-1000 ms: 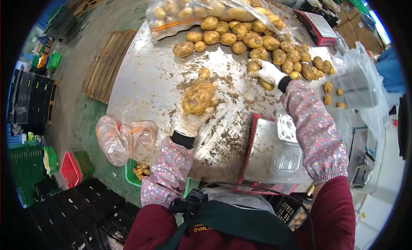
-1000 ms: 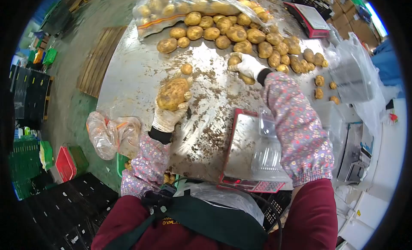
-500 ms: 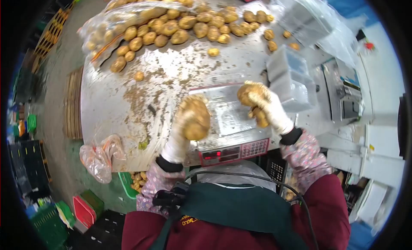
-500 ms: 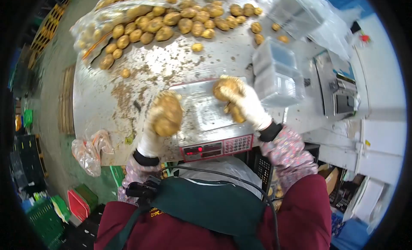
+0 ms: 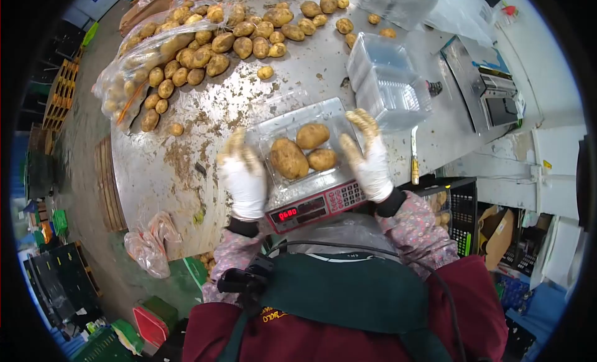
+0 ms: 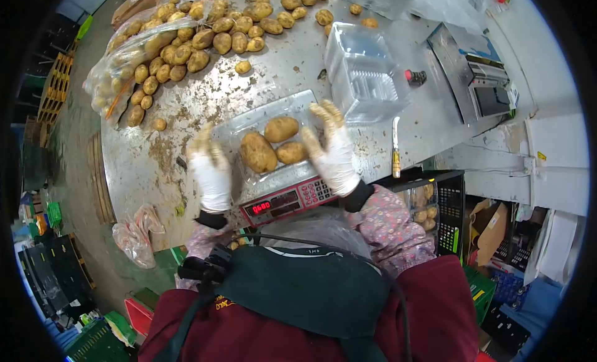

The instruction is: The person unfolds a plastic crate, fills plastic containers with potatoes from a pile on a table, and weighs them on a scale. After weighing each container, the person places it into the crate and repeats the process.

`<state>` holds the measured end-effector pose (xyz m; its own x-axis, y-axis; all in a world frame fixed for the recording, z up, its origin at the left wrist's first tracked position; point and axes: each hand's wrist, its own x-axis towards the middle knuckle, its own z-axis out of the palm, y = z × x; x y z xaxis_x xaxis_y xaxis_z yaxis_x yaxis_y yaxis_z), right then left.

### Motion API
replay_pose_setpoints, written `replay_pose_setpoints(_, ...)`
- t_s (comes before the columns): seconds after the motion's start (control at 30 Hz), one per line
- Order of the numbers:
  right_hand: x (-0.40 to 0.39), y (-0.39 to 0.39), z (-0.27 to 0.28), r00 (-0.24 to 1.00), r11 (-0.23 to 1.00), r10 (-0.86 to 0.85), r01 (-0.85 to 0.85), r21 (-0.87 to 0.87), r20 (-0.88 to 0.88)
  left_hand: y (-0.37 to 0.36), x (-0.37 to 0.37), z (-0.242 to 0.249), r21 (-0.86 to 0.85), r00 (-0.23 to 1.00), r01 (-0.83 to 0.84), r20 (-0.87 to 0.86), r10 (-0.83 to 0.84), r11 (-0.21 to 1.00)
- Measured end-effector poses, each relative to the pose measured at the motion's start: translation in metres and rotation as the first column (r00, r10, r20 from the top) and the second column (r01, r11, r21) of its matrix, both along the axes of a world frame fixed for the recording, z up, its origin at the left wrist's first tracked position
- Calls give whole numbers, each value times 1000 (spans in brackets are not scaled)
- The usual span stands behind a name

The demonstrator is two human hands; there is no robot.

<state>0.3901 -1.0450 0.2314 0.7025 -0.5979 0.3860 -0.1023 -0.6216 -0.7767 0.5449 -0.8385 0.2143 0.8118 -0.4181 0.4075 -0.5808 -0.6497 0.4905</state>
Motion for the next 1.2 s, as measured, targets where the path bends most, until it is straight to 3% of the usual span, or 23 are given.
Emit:
replay_pose_setpoints(0.03,-11,-8,1,1000,1000,-14,14,-4,3,15,9,4,-53,997,-2,82,6,999)
replay_pose_setpoints(0.1,-32,-21,-8,999,996,-45,46,74,-18,51,25,-8,-128,994,-72,74,82,989)
replay_pose_setpoints(0.17,-48,-29,-15,994,996,-79,82,42,-78,81,38,-24,-497,992,-77,-129,14,864)
replay_pose_setpoints(0.3,-62,-31,-30,993,981,-88,101,166,-84,119,46,-24,-340,980,-186,-130,150,922)
replay_pose_setpoints(0.37,-63,-28,-35,995,975,-81,93,204,-65,114,46,-27,-372,974,-203,-168,150,906)
replay_pose_setpoints(0.43,-61,-23,-37,994,982,-72,85,167,-82,96,46,-28,-530,981,-124,-192,23,839)
replay_pose_setpoints(0.5,-60,-19,-42,997,978,-50,62,198,-66,73,43,-18,-486,942,-156,-334,-17,860)
replay_pose_setpoints(0.57,-57,-14,-43,997,977,-46,59,206,-67,53,47,-23,-270,945,-143,-322,51,952)
replay_pose_setpoints(0.63,-54,-10,-45,997,975,-45,58,215,-65,29,49,-39,-410,905,-108,-417,-80,905)
replay_pose_setpoints(0.67,-53,-8,-45,997,977,-45,57,207,-62,15,52,-53,-469,948,-45,-298,-110,882)
replay_pose_setpoints(0.7,-52,-6,-45,997,979,-48,58,196,-59,13,59,-62,-478,686,-133,-677,-267,868)
replay_pose_setpoints(0.77,-48,2,-40,994,968,-45,68,241,-100,-10,54,-51,-458,300,-424,-885,-357,781)
replay_pose_setpoints(0.8,-48,3,-37,989,955,-38,78,287,-143,-19,48,-43,-464,299,-415,-882,-365,782)
replay_pose_setpoints(0.83,-49,0,-40,989,956,-50,88,281,-140,-24,38,-36,-647,371,-440,-762,-530,622)
replay_pose_setpoints(0.87,-50,-4,-46,992,800,35,45,598,-121,-24,31,-26,-788,444,-447,-607,-659,424)
replay_pose_setpoints(0.9,-53,-8,-50,992,540,108,2,841,-71,-18,28,-14,-800,318,-409,-576,-753,439)
replay_pose_setpoints(0.97,-49,-5,-35,988,473,68,91,876,-139,0,10,18,-695,219,-276,-719,-660,664)
replay_pose_setpoints(1.0,-47,-5,-28,982,357,110,104,928,-152,8,0,11,-713,293,-176,-696,-656,678)
replay_pose_setpoints(1.03,-46,-6,-25,975,234,154,119,965,-157,15,-9,-12,-663,568,65,-591,-574,746)
replay_pose_setpoints(1.1,-49,-8,-40,977,215,183,68,974,-109,31,-40,-32,-533,729,105,-533,-430,839)
replay_pose_setpoints(1.17,-49,-3,-45,977,371,188,22,928,-98,46,-56,-52,-560,477,-179,-768,-427,809)
replay_pose_setpoints(1.2,-50,-4,-50,985,324,164,6,946,-62,51,-60,-49,-450,324,-238,-872,-367,861)
